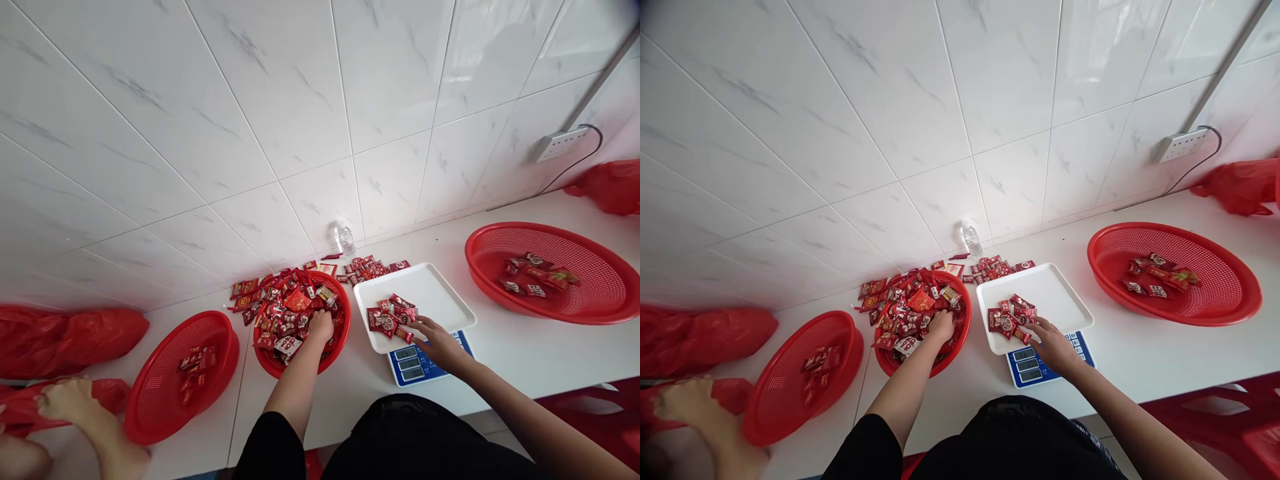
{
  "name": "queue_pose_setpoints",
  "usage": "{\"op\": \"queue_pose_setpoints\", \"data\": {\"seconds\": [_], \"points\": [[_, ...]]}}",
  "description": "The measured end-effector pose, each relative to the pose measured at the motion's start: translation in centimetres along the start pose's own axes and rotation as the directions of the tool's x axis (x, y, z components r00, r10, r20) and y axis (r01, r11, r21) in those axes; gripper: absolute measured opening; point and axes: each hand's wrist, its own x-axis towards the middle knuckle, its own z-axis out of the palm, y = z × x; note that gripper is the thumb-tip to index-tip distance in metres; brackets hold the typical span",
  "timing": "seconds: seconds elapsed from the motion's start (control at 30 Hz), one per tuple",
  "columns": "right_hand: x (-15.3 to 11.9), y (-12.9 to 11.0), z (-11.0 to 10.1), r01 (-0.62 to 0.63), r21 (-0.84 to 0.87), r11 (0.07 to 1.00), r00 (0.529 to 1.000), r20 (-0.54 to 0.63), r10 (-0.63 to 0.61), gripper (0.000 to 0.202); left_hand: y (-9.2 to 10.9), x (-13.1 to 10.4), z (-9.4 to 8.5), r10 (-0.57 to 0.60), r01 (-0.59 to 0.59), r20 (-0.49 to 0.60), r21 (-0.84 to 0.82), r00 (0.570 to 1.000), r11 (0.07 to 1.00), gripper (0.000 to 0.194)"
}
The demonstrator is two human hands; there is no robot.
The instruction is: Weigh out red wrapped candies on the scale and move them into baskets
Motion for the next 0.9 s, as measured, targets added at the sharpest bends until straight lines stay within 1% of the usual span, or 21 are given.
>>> {"op": "queue_pose_setpoints", "data": {"seconds": [0.1,0.17,0.23,0.3,0.37,0.4,0.47,0.53,0.63,0.7,0.77,0.83,0.9], "points": [[-0.3,0.0,-0.3,-0.013,0.031,0.999,1.000,-0.011,0.013,0.038,0.2,-0.2,-1.5,-0.056,0.059,-0.049,0.061,0.997,0.996,0.025],[-0.5,0.1,-0.5,-0.016,0.044,0.999,1.000,-0.013,0.016,0.039,0.9,-0.4,-2.5,-0.072,0.080,-0.117,0.063,0.990,0.995,0.030],[-0.6,0.2,-0.7,-0.020,0.050,0.999,1.000,-0.008,0.020,0.039,2.4,-0.7,-3.0,-0.039,0.035,-0.178,-0.024,0.983,0.999,0.034],[-0.7,0.3,-0.8,-0.030,0.045,0.999,1.000,-0.003,0.030,0.040,4.5,-0.9,-3.1,0.049,-0.086,-0.196,-0.187,0.979,0.978,0.033],[-0.6,0.3,-0.8,-0.033,0.034,0.999,0.999,-0.002,0.033,0.039,6.9,-1.1,-2.5,0.163,-0.211,-0.171,-0.320,0.972,0.924,0.030],[-0.5,0.3,-0.9,-0.030,0.028,0.999,1.000,-0.004,0.030,0.039,8.1,-1.1,-2.1,0.213,-0.253,-0.149,-0.357,0.966,0.899,0.029],[-0.3,0.3,-0.8,-0.015,0.017,1.000,1.000,-0.018,0.015,0.039,10.0,-1.3,-1.0,0.285,-0.302,-0.102,-0.371,0.953,0.878,0.030],[0.1,0.3,-0.8,-0.004,-0.005,1.000,0.999,-0.047,0.003,0.039,11.2,-1.5,0.2,0.339,-0.338,-0.055,-0.333,0.939,0.880,0.040],[0.8,0.0,-0.4,0.015,-0.040,0.999,0.995,-0.094,-0.019,0.040,11.8,-1.9,1.5,0.372,-0.359,0.001,-0.259,0.928,0.897,0.054],[1.4,-0.3,-0.1,0.045,-0.063,0.997,0.992,-0.115,-0.053,0.044,11.9,-2.0,2.0,0.346,-0.328,0.028,-0.257,0.938,0.909,0.053],[2.0,-0.8,0.2,0.069,-0.088,0.994,0.989,-0.126,-0.080,0.049,11.9,-2.1,2.2,0.331,-0.306,0.042,-0.283,0.943,0.909,0.049],[2.6,-1.4,0.4,0.058,-0.102,0.993,0.987,-0.142,-0.072,0.054,11.8,-2.2,2.3,0.383,-0.347,0.043,-0.338,0.923,0.875,0.046],[3.1,-2.1,0.4,0.041,-0.110,0.993,0.985,-0.164,-0.058,0.060,11.5,-2.5,2.4,0.475,-0.428,0.020,-0.401,0.880,0.810,0.053]]}}
